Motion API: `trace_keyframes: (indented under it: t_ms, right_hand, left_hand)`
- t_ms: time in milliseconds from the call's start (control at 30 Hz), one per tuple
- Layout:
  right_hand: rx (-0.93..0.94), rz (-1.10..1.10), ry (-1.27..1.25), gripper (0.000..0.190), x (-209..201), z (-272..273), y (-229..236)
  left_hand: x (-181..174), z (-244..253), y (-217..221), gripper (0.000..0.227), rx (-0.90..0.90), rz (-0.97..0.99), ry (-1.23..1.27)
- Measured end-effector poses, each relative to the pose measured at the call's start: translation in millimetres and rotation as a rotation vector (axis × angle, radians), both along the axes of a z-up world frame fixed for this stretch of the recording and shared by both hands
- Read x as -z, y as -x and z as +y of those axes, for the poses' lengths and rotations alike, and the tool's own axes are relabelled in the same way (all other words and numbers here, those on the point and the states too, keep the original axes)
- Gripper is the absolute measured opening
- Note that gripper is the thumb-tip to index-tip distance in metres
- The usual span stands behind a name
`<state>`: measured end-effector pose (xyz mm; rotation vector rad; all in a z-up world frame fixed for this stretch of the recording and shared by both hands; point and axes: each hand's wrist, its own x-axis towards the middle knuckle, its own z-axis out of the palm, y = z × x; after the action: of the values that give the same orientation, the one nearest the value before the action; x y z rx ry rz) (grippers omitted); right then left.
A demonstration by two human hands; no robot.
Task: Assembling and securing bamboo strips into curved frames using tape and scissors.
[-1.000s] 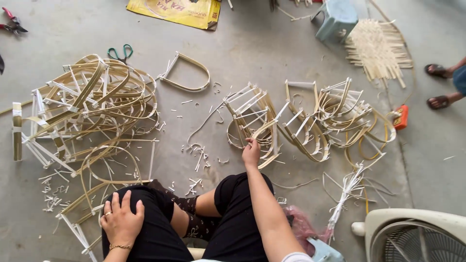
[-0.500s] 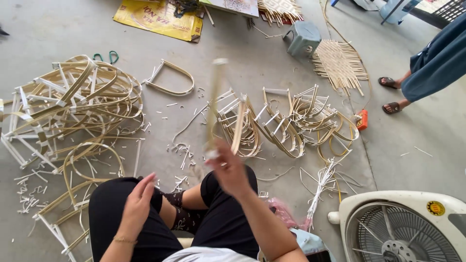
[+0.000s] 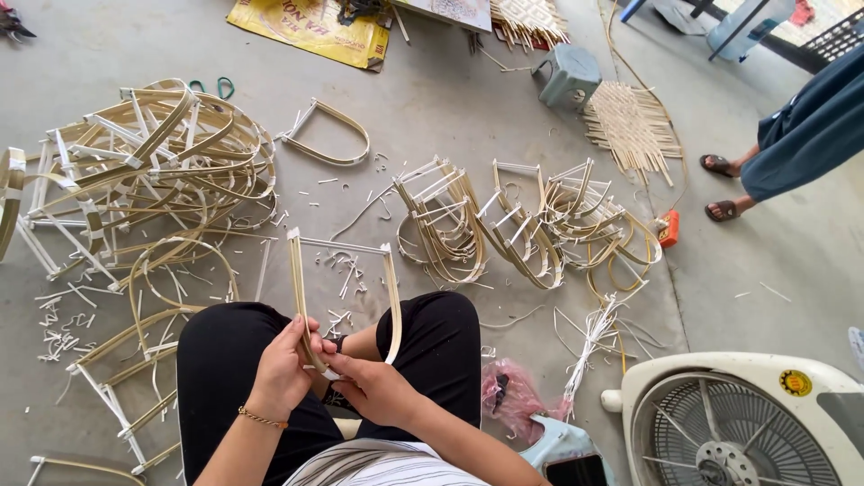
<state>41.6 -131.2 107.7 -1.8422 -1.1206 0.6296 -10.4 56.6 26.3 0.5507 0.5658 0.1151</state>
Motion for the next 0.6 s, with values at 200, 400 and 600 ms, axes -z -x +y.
trace_keyframes:
  t_ms: [200,400,600]
  right_hand:
    - [-0.007,0.043,0.038,0.057,4.6,-0.2,-2.0]
    - [-0.02,0.064,0.047,0.057,-3.3,-2.1,-2.7]
    - [-0.002,-0.071,-0.114,0.045,-9.7,-13.3,-14.6]
  left_hand:
    - [2.4,-1.3,-1.3,0.037,0.013,-0.036,0.049]
    - [-9.4,-5.2,-3.6,0.043,0.022,0.02,0.055]
    - [-6.6,5.3,-4.7,0.045,0.002,0.008,0.067]
